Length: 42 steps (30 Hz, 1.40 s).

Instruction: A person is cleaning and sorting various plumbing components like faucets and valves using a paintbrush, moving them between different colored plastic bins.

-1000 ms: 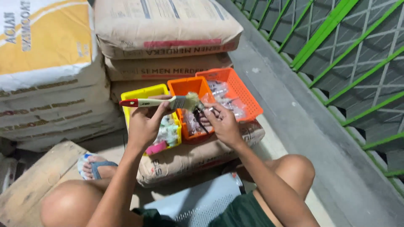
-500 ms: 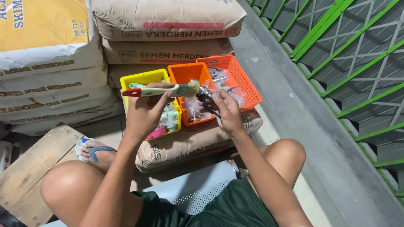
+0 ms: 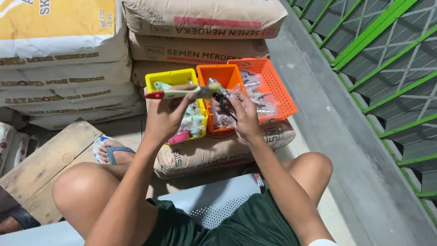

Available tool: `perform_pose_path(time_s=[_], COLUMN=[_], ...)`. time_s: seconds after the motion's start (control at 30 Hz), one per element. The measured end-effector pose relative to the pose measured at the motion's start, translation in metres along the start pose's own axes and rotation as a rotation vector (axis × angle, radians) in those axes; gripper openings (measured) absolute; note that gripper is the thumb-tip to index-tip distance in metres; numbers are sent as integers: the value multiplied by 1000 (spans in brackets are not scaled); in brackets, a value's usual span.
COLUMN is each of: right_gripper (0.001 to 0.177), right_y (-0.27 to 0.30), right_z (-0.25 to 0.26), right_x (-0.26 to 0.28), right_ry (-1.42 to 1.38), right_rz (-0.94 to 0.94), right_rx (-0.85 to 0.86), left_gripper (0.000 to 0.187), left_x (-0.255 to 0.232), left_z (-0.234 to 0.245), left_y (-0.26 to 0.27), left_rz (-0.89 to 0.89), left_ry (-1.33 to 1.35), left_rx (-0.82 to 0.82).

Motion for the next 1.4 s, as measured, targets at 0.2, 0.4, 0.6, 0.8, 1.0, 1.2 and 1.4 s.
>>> perform_pose_path(time_s=[0.2,0.4,0.6,0.8,1.0,1.2,1.4], right_gripper=[27,18,12,14,6,10,15], right_y=[8,20,31,35,32,33,35], right_z=[-6,25,9,11,6,20,10], right_x=[-2,-18,16,16,19,10,17], right_ry=[-87,-75,-20,-199,-404,-349,-329], right_rz=[-14,-25,-45,-133,-181,-195,-130], right_rx=[21,-55,-96,-196,-108,-106,1], left_gripper=[20,25,23,25,21,20,26], left_x=[8,13,10,11,16,20,14], left_z=[5,-28,-22,-40,-26,-39,-35], left_y=[-5,1,-6,-3,-9,-7,-10], left_rz=[-95,58,-115,12,-149,-46,-24], left_ry=[-51,241,-64,73,73,168,256], left_rx=[-89,145,98,256,62,132,71])
Point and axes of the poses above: each hand's wrist, its own y-axis away from the middle knuckle, its own z-axis out of the back of the hand, x = y × z, the point moved 5 cm from there along -y, towards the middle knuckle, and after that the axes turned 6 degrees about x, right-handed, at the moved point
